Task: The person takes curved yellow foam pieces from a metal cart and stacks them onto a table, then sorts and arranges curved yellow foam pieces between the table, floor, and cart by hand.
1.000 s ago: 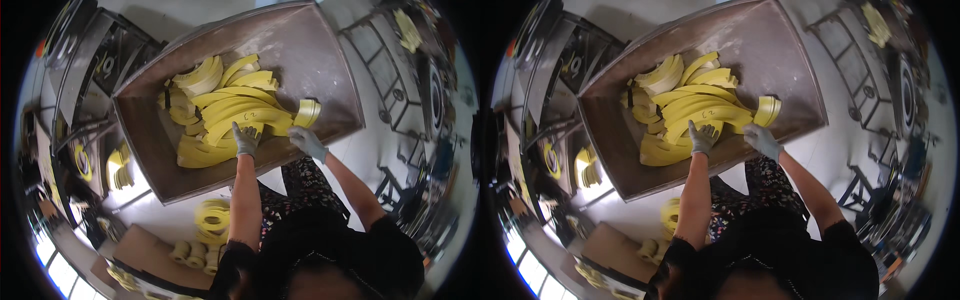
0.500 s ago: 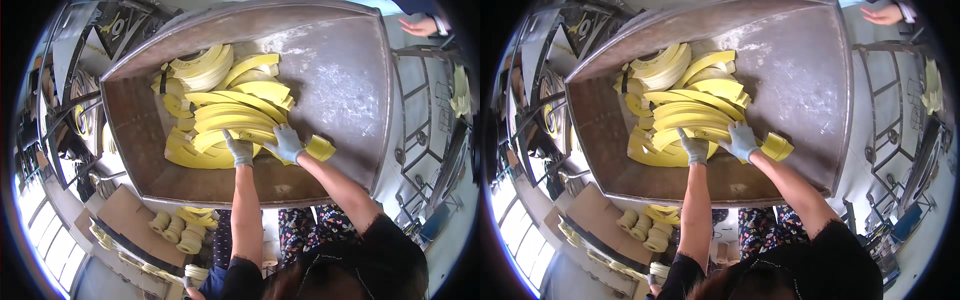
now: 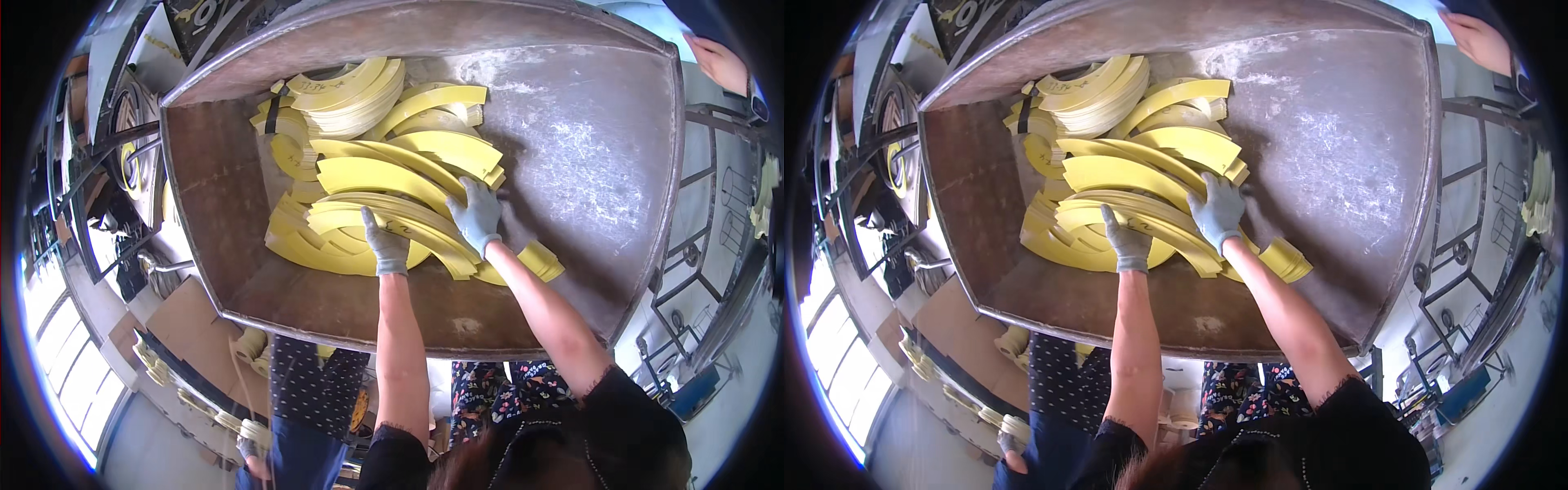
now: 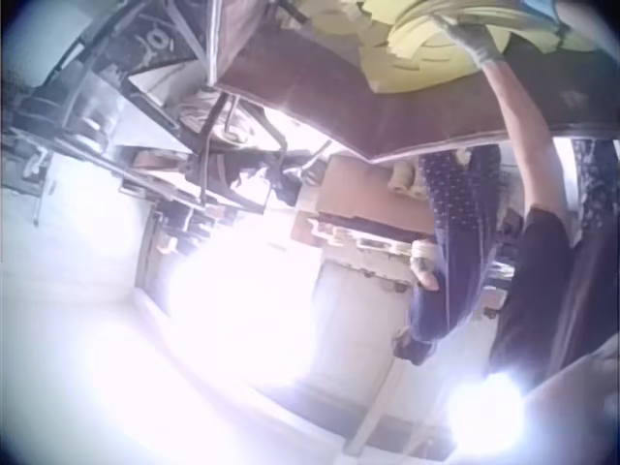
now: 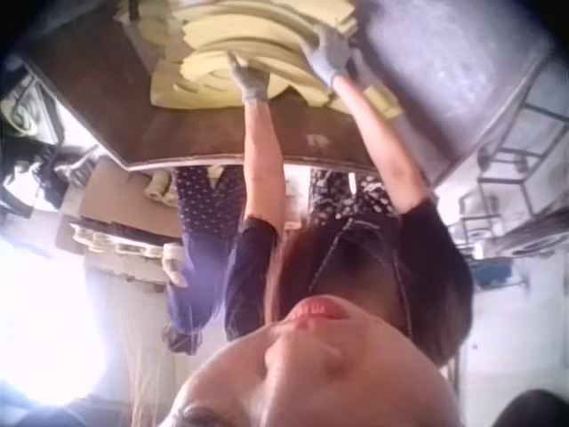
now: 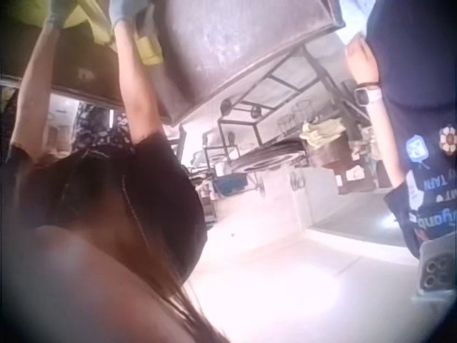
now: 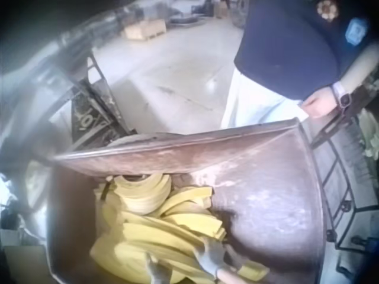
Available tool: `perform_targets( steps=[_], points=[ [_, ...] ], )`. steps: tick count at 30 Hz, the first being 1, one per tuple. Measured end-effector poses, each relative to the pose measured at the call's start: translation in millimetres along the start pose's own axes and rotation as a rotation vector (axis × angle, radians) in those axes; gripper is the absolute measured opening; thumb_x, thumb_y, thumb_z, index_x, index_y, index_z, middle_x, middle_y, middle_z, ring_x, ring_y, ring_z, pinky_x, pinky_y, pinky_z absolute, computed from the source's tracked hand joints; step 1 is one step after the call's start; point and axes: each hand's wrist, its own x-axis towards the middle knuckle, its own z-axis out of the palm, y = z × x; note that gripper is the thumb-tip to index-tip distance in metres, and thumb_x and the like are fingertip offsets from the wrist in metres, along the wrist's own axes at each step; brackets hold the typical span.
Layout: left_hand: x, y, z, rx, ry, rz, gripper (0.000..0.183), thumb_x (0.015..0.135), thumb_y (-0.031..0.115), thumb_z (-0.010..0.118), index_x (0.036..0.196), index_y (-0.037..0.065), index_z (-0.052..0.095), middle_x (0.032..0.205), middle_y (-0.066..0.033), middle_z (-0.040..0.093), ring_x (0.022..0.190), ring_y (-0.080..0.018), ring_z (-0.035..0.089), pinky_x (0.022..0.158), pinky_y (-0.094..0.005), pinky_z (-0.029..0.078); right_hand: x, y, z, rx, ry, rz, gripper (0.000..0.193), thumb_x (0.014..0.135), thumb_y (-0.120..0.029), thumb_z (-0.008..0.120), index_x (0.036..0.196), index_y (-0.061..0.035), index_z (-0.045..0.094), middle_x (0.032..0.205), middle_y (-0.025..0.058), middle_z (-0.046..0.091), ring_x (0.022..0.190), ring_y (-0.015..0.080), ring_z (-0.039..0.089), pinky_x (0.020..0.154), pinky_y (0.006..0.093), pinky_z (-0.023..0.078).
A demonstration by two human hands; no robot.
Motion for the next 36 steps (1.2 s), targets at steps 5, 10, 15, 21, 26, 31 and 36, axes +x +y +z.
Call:
perform_targets(
  steps=[5,10,15,21,26,31,36],
  points=[
    [8,2,-9,0.099,0.081,0.010,0.053,0.092,0.043,0.064,0.129,0.007,0.054,0.121,-0.0087,0.061,0.112,-0.0245,0.058,0.097,-0.0411,0.048,2,-20,-3,-0.125,-0.076,-0.049,0.063,0.083,-0.036,0.072,0.132,-0.0025,0.051,0.118,0.0195,0.060,0.112,0.0360,0.056,0.095,0.0481,0.043],
    [13,-14,6,0.113,0.018,0.057,0.048,0.092,0.036,0.066,0.127,0.005,0.055,0.118,-0.0079,0.062,0.108,-0.0219,0.059,0.095,-0.0383,0.049,21,-6,13,0.232,0.052,0.011,0.070,0.080,-0.040,0.072,0.132,0.0013,0.049,0.120,0.0273,0.057,0.110,0.0407,0.055,0.097,0.0487,0.043],
    [18,-8,20,0.230,0.115,0.238,0.042,0.092,0.024,0.067,0.128,0.006,0.054,0.115,-0.0060,0.062,0.104,-0.0186,0.060,0.089,-0.0359,0.050,18,-47,-10,-0.095,-0.102,-0.022,0.065,0.080,-0.034,0.071,0.130,0.0015,0.050,0.122,0.0289,0.056,0.113,0.0409,0.055,0.098,0.0464,0.043],
    [29,-5,28,0.142,0.139,0.321,0.047,0.089,0.018,0.070,0.130,0.005,0.053,0.117,-0.0064,0.062,0.104,-0.0200,0.060,0.091,-0.0349,0.049,95,-105,10,0.052,-0.118,-0.520,0.076,0.080,-0.035,0.073,0.141,-0.0007,0.042,0.129,0.0263,0.055,0.119,0.0396,0.055,0.102,0.0432,0.044],
    [45,44,2,-0.039,0.069,0.179,0.045,0.090,0.025,0.068,0.128,0.004,0.055,0.117,-0.0072,0.063,0.105,-0.0202,0.061,0.094,-0.0361,0.048,156,-169,22,-0.132,-0.886,-0.083,0.076,0.079,-0.046,0.076,0.136,-0.0038,0.049,0.127,0.0233,0.060,0.117,0.0341,0.059,0.098,0.0372,0.046],
    [49,47,11,0.018,0.035,0.071,0.043,0.095,0.032,0.062,0.127,0.005,0.055,0.116,-0.0078,0.064,0.107,-0.0212,0.061,0.096,-0.0364,0.049,159,-148,62,0.005,-0.708,-0.262,0.078,0.075,-0.042,0.082,0.134,-0.0014,0.050,0.126,0.0236,0.061,0.117,0.0328,0.059,0.097,0.0383,0.046],
    [31,39,6,0.056,-0.003,0.102,0.042,0.095,0.034,0.062,0.124,0.004,0.057,0.116,-0.0089,0.064,0.105,-0.0214,0.062,0.094,-0.0363,0.050,127,-158,42,0.075,-0.584,-0.267,0.076,0.074,-0.038,0.082,0.134,-0.0022,0.050,0.118,0.0231,0.065,0.107,0.0333,0.064,0.093,0.0395,0.048]
  ],
)
